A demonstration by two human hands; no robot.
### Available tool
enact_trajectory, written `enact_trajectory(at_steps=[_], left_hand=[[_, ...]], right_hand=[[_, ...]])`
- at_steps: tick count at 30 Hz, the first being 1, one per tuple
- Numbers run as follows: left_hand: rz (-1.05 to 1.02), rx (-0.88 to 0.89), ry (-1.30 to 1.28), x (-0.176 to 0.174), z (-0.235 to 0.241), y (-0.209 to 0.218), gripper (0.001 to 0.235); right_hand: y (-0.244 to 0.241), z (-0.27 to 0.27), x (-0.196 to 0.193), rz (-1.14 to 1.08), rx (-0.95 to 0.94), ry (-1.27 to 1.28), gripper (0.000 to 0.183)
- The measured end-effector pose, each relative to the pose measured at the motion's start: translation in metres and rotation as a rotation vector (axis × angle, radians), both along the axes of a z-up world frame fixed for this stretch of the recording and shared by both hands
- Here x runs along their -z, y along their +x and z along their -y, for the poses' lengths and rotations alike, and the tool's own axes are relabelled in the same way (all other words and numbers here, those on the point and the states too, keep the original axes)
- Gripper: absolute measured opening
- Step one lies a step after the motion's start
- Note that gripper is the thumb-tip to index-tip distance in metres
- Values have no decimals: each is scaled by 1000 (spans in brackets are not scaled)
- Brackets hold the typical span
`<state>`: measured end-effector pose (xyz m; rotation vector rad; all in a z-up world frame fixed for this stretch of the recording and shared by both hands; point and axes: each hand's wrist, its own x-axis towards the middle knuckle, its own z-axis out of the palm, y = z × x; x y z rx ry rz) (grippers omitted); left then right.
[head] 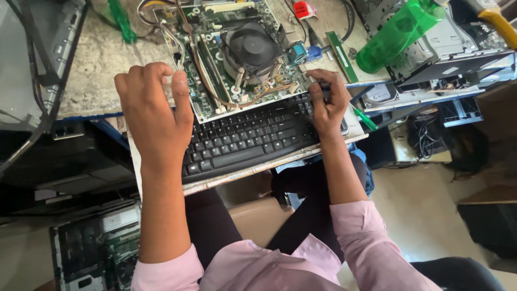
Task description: The person removes two RAM modules from a motherboard, compares them, and reinstalls one. They then remove the CPU cooler, disconnect a power cable, and reseat the CPU in its socket.
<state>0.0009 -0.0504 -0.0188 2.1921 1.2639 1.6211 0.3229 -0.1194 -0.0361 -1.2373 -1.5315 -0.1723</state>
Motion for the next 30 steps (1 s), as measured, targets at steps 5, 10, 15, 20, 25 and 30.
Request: enact_trajectory(at_steps=[5, 10, 15, 20, 25, 30], left_hand=[[1, -11, 51, 7, -3, 0, 29], [-3, -23, 29, 9, -5, 2, 31], [6, -30, 21, 9, -6, 5, 33], [-6, -25, 19, 8, -6, 4, 31], [-7, -27, 38, 10, -7, 5, 26], [-15, -28, 49, 11, -4, 4, 22]], right_hand=[[2, -1, 4, -30, -12, -16, 17], [2, -1, 4, -49, -26, -15, 17], [2, -2, 0, -3, -27, 13, 15], [0, -1, -3, 9, 9, 12, 14], [-1, 0, -4, 56, 14, 37, 13], [-1, 5, -1, -22, 18, -14, 14]])
